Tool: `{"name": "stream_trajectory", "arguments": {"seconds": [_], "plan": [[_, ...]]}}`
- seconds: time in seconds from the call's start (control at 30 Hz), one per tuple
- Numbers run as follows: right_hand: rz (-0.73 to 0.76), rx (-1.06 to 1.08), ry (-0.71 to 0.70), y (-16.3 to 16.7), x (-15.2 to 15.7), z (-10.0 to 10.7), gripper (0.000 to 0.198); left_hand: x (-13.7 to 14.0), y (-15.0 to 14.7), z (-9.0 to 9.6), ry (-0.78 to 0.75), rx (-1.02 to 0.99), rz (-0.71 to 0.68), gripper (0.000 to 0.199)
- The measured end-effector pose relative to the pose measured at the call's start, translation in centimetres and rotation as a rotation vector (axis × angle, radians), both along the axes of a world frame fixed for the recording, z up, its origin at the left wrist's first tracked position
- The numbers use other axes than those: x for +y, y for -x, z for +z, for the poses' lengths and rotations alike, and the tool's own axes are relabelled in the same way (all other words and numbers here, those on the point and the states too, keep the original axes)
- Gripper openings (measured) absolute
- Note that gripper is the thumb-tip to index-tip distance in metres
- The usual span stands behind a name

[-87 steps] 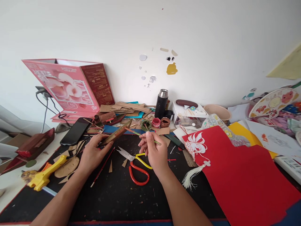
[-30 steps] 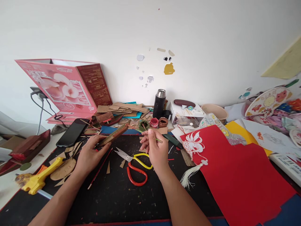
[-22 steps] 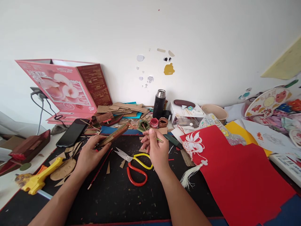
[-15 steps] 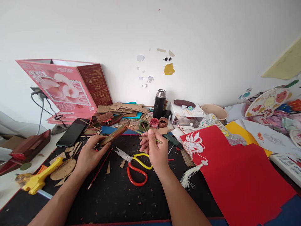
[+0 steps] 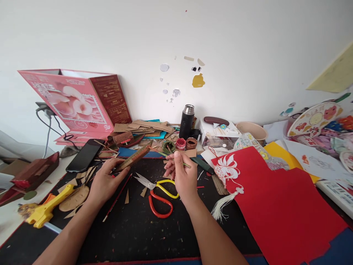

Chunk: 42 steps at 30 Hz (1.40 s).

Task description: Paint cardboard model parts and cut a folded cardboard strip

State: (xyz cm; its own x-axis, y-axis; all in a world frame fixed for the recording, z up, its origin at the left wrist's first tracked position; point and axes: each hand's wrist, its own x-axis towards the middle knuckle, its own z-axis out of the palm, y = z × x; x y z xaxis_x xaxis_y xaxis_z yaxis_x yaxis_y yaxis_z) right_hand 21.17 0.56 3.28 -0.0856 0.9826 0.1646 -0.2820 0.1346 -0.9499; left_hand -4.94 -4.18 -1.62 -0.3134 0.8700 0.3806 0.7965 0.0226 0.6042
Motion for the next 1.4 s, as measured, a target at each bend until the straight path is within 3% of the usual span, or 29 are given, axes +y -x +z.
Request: {"name": "stream_trajectory", "arguments": {"seconds": [0.2,1.4], "plan": [[0.050,0.006,-0.008,0.21,-0.30,-0.13,0.058,-0.01,-0.04,0.13,-0.001,-0.008,0.014,0.037],[-0.058,0.012,-0.036,-0.32,0.53,-0.21,0.054,0.02,0.25,-0.29,-0.028,0.011,-0.018,0.035]]}}
